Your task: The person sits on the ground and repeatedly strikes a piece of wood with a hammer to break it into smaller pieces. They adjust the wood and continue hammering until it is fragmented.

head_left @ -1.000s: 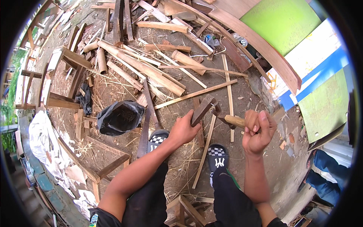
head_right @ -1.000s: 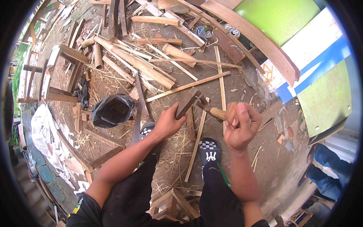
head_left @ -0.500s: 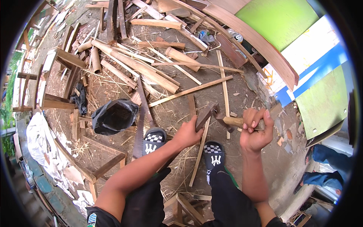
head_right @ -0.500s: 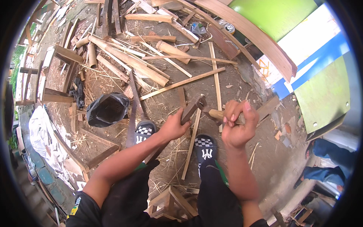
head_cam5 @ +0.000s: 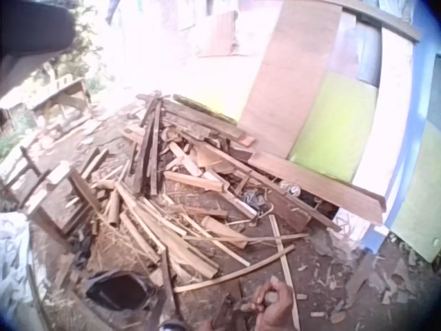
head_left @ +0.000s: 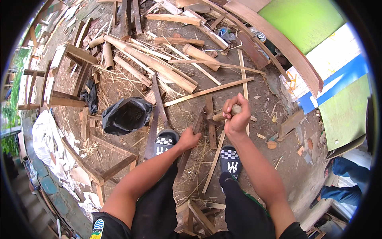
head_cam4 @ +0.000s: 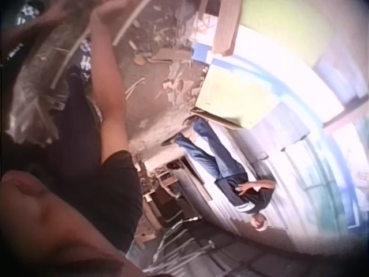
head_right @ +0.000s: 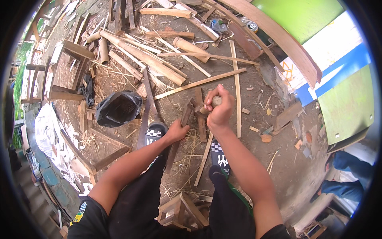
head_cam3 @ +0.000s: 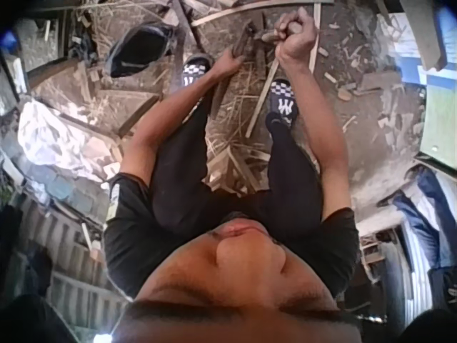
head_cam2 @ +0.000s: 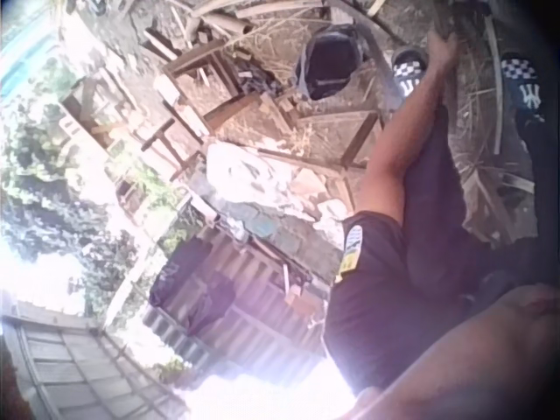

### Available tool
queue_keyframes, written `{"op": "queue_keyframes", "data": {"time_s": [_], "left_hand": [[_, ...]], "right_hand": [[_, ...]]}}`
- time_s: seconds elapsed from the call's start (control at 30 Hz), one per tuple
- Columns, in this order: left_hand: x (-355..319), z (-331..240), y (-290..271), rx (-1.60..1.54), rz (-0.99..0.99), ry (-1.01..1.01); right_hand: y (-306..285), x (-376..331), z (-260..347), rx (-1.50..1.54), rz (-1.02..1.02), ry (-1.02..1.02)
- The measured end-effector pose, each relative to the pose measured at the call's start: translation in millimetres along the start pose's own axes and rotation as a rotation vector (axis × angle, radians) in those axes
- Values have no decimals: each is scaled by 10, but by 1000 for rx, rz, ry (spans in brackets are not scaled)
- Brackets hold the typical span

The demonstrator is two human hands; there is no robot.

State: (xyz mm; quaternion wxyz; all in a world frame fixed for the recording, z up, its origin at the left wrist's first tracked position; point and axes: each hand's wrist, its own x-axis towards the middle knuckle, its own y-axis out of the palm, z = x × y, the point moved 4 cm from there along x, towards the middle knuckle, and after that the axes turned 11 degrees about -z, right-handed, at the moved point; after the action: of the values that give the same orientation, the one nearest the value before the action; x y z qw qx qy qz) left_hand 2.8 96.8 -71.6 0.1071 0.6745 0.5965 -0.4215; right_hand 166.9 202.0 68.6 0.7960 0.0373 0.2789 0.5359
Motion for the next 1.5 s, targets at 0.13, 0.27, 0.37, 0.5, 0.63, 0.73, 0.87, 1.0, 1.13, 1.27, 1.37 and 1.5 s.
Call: {"op": "queue_keyframes", "data": {"time_s": [0.13,0.27,0.37,0.5,0.63,0.73,0.87,1.0,1.13,1.27,1.37,1.5], "left_hand": [[103,246,17,326,-160,133],[-38,119,82,385,-164,125],[-152,-46,-9,398,-26,113],[-178,65,-49,403,-161,286],[-178,1,-103,393,-185,346],[-148,-3,-118,418,-233,371],[-83,-5,-87,417,-140,277],[-79,66,-103,432,-153,267],[-180,-100,-122,337,-150,284],[-75,-88,-154,321,-119,254],[-39,-62,-124,300,-102,248],[-1,-83,-96,264,-60,235]], "right_hand": [[84,4,-247,-49,16,-33],[5,36,-226,-144,180,-117],[-48,41,-142,-453,277,-194],[156,-71,217,-960,435,-474],[343,-159,486,-1397,616,-480],[396,-195,386,-1564,695,-502],[578,-302,185,-2036,875,-425],[849,-333,52,-2264,1082,-278],[908,-261,-108,-2501,1190,-21],[784,-218,-120,-2378,980,-111],[564,-205,6,-2345,840,-137],[378,-200,4,-2370,663,-157]]}}
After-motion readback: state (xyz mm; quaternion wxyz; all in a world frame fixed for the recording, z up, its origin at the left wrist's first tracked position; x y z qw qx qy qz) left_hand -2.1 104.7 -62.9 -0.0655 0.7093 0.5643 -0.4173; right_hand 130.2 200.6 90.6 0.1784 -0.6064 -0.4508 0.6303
